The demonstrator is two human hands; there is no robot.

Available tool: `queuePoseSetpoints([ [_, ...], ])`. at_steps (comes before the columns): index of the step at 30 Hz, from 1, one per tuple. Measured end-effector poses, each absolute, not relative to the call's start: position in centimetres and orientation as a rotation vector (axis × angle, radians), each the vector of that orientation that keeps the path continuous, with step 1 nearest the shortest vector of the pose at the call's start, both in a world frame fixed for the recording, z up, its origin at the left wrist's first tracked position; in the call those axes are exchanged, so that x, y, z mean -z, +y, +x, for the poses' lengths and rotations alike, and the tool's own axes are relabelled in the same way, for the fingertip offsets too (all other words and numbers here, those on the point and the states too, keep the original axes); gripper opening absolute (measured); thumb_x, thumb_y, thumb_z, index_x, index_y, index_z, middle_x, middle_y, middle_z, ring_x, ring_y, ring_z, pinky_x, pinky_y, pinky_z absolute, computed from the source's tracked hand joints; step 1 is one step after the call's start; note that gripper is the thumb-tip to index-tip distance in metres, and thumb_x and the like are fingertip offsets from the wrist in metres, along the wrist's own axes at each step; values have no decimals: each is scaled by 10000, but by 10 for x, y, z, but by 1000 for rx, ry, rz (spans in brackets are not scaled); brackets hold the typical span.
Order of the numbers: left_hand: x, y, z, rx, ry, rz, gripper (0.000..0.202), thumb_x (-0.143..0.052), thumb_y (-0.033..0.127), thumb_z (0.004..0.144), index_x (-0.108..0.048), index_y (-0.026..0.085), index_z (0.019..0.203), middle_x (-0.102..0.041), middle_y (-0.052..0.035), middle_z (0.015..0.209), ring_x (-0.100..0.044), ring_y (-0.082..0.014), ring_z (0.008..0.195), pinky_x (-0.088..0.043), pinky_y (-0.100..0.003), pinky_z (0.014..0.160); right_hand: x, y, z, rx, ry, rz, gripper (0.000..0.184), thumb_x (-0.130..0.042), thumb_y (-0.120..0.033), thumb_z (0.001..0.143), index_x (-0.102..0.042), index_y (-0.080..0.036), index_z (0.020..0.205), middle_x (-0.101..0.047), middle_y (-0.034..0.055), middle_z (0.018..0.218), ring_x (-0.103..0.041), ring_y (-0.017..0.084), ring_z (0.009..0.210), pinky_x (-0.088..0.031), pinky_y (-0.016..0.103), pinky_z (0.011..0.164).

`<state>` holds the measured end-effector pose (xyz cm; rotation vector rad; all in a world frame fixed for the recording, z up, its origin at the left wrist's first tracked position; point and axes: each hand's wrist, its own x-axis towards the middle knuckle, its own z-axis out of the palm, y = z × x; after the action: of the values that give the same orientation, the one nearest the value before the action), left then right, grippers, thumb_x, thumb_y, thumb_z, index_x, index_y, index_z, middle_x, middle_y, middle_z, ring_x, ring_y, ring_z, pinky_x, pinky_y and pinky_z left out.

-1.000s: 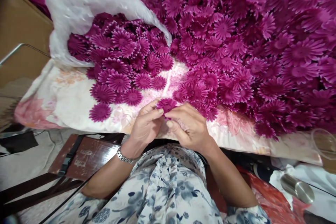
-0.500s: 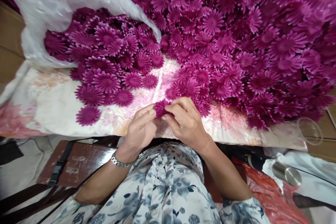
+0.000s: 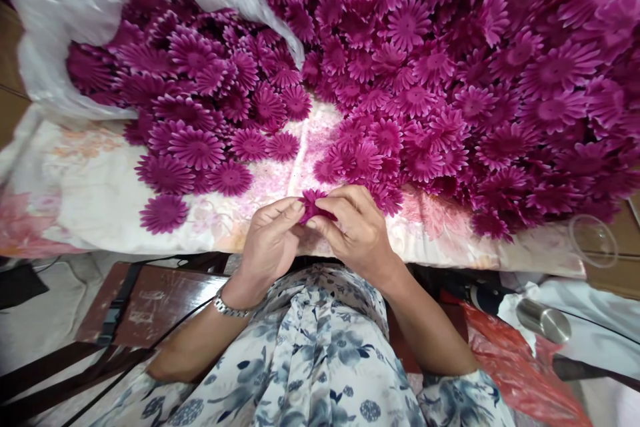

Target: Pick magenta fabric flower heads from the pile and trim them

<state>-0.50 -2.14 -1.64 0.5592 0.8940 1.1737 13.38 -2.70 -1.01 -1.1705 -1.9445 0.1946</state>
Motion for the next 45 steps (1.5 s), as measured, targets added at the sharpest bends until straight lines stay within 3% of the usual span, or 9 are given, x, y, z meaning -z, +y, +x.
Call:
queuePoseSetpoints([
  [11,22,-25,-7,-1203,928,587,261,-789,394,589,-686,158,630,-549,12,576,-459,-109,600,-398,-238,616,3,-28,128,-403,-1755,-1177,58,-621,-172,799,-654,-196,757,-645,9,710,-625,116,660,-520,256,595],
  [17,17,-18,-9,-1241,961,407,234,-826,285,516,-645,159,594,-518,30,538,-448,-86,543,-395,-211,562,-20,15,185,320,-1643,-1339,100,-595,-219,824,-606,-233,725,-639,7,684,-579,147,660,-478,308,599],
  [19,15,-16,-9,-1219,957,378,217,-812,257,521,-660,157,641,-539,22,574,-461,-85,547,-389,-200,537,-35,29,213,457,-1630,-1497,87,-574,-268,844,-648,-224,830,-671,58,822,-599,199,804,-480,388,742],
  [22,13,-12,-7,-1181,940,350,190,-779,222,555,-669,149,693,-566,9,621,-492,-88,577,-410,-197,554,-49,35,230,453,-1696,-1574,156,-574,-302,848,-665,-225,948,-666,90,990,-581,252,975,-426,460,884],
  [27,9,-6,3,-1200,940,335,175,-776,185,564,-660,138,687,-568,24,637,-461,-48,565,-351,-141,497,-29,7,182,215,-1949,-1268,113,-640,-240,804,-646,-214,913,-656,39,828,-590,173,790,-488,324,680],
  [32,12,-4,10,-1234,915,380,189,-797,260,576,-669,131,628,-562,31,584,-441,-41,541,-349,-143,485,7,-8,143,-97,-2075,-1175,94,-642,-252,802,-606,-170,831,-620,48,762,-557,167,741,-478,331,685],
  [35,14,-5,8,-1180,878,401,190,-809,258,571,-700,137,668,-568,39,554,-411,-22,487,-300,-132,434,10,-5,145,-132,-2020,-1197,97,-641,-257,803,-602,-170,786,-601,50,755,-552,165,748,-473,325,678],
  [40,15,-6,8,-1170,776,445,190,-824,185,530,-719,149,685,-642,19,606,-535,-52,573,-432,-158,584,1,-4,148,-95,-2030,-1202,69,-623,-193,807,-611,-165,745,-615,58,759,-555,158,743,-476,318,680],
  [45,18,-6,11,-1219,877,417,180,-826,185,502,-696,146,620,-622,30,553,-507,-47,520,-424,-163,547,3,-6,144,77,-2090,-1204,87,-569,-146,828,-614,-153,753,-644,65,735,-566,160,711,-480,322,669],
])
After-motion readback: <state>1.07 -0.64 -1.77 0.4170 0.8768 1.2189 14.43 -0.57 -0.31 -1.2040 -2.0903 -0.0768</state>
